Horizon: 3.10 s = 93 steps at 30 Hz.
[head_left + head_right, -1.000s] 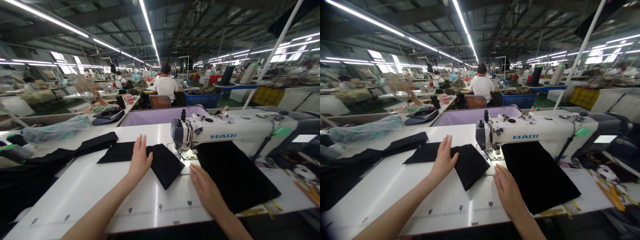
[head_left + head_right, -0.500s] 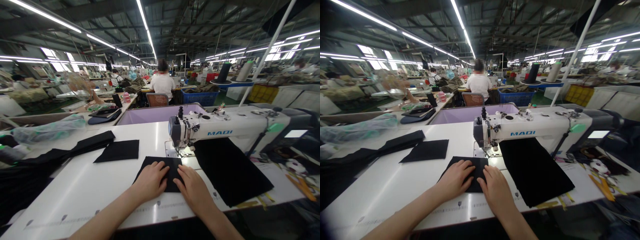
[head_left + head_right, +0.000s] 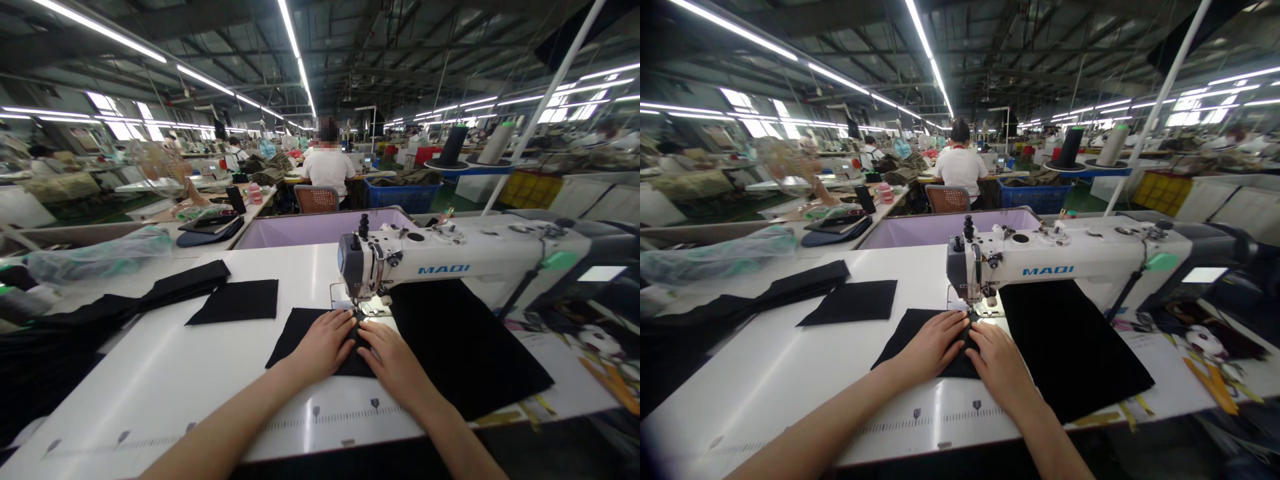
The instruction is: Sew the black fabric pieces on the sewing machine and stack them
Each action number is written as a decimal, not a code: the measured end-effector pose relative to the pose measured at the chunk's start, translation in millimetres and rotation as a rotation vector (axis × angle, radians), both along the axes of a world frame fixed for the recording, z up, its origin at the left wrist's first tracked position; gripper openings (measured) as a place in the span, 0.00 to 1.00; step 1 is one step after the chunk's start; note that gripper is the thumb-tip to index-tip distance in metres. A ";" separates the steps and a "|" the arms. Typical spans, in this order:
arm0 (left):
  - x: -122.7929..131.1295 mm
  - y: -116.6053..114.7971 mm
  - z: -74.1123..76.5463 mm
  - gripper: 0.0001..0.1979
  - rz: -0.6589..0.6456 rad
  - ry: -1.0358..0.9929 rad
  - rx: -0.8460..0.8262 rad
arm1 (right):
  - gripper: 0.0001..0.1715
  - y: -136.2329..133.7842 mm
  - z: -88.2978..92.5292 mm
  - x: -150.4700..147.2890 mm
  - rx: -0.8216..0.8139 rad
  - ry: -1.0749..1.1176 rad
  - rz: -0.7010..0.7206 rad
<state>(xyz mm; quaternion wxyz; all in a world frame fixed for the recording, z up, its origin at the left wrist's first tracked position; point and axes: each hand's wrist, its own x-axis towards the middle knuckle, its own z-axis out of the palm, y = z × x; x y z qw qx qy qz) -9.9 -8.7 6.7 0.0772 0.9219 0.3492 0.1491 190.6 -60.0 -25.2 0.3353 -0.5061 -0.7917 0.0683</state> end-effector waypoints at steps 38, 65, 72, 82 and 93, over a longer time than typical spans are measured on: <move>-6.9 -40.4 13.1 0.17 -0.214 0.058 0.118 | 0.16 -35.4 15.4 12.9 0.014 -0.148 0.043; -3.3 40.2 4.4 0.22 -0.004 0.144 0.028 | 0.13 -7.7 31.8 30.0 -0.023 -0.142 -0.404; 1.2 23.6 -1.2 0.26 0.198 0.187 -0.056 | 0.11 -9.7 27.0 64.2 -0.293 -0.126 -0.626; -55.4 30.4 -1.9 0.31 0.241 0.149 -0.063 | 0.24 -12.9 27.0 76.3 -0.035 -0.023 -0.526; -20.5 -26.0 20.0 0.24 -0.148 -0.073 0.286 | 0.24 -45.9 42.0 29.6 0.037 -0.108 -0.339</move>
